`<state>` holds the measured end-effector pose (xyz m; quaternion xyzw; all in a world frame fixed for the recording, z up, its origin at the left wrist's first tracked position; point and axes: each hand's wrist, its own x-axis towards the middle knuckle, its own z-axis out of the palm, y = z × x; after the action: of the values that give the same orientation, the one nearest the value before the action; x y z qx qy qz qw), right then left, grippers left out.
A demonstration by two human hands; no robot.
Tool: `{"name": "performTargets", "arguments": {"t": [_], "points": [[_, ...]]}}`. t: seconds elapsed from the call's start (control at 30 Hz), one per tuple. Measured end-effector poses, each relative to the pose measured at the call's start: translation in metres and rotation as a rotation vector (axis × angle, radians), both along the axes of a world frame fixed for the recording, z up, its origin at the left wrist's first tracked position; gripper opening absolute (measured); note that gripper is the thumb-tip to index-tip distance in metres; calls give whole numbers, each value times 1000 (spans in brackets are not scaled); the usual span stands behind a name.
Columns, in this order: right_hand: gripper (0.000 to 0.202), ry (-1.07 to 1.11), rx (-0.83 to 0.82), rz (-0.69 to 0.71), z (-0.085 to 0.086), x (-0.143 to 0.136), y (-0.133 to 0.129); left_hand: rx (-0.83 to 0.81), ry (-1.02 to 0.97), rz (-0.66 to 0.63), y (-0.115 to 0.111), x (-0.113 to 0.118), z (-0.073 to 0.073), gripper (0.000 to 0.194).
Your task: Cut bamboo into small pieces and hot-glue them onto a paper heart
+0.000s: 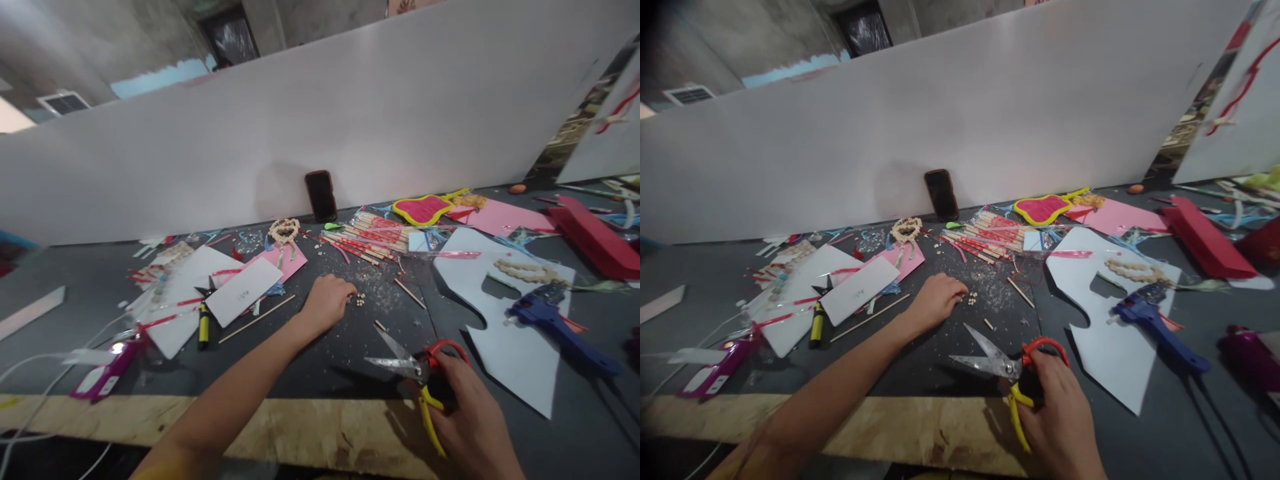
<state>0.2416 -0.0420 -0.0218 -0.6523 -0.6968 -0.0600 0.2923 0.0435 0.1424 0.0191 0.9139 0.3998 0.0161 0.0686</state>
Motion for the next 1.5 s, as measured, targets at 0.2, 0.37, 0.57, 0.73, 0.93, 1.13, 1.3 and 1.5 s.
{"name": "performTargets", "arguments": {"t": [0.2,0.37,0.57,0.73,0.93,1.13,1.3,1.5], "points": [[37,-12,-3,5,-1,0,-1,-16,9,19,-3,1,1,19],[38,17,-72,-28,-5,0,0,-17,31,53,-3,-7,6,20],[36,-31,-15,4,-3,-1,1,2,68,68,-2,-6,7,19],[37,-51,-28,1,-5,0,0,10,82,70,-3,0,5,15],[38,-21,-57,-7,-9,0,-1,-5,74,74,-3,2,3,12],[37,-10,-63,4,-4,0,0,-12,64,79,-4,0,2,13],[36,-38,-50,6,-4,-1,1,-13,56,86,-3,-2,2,14],[37,-45,-44,5,-5,0,0,-31,40,89,-3,0,3,11]]}}
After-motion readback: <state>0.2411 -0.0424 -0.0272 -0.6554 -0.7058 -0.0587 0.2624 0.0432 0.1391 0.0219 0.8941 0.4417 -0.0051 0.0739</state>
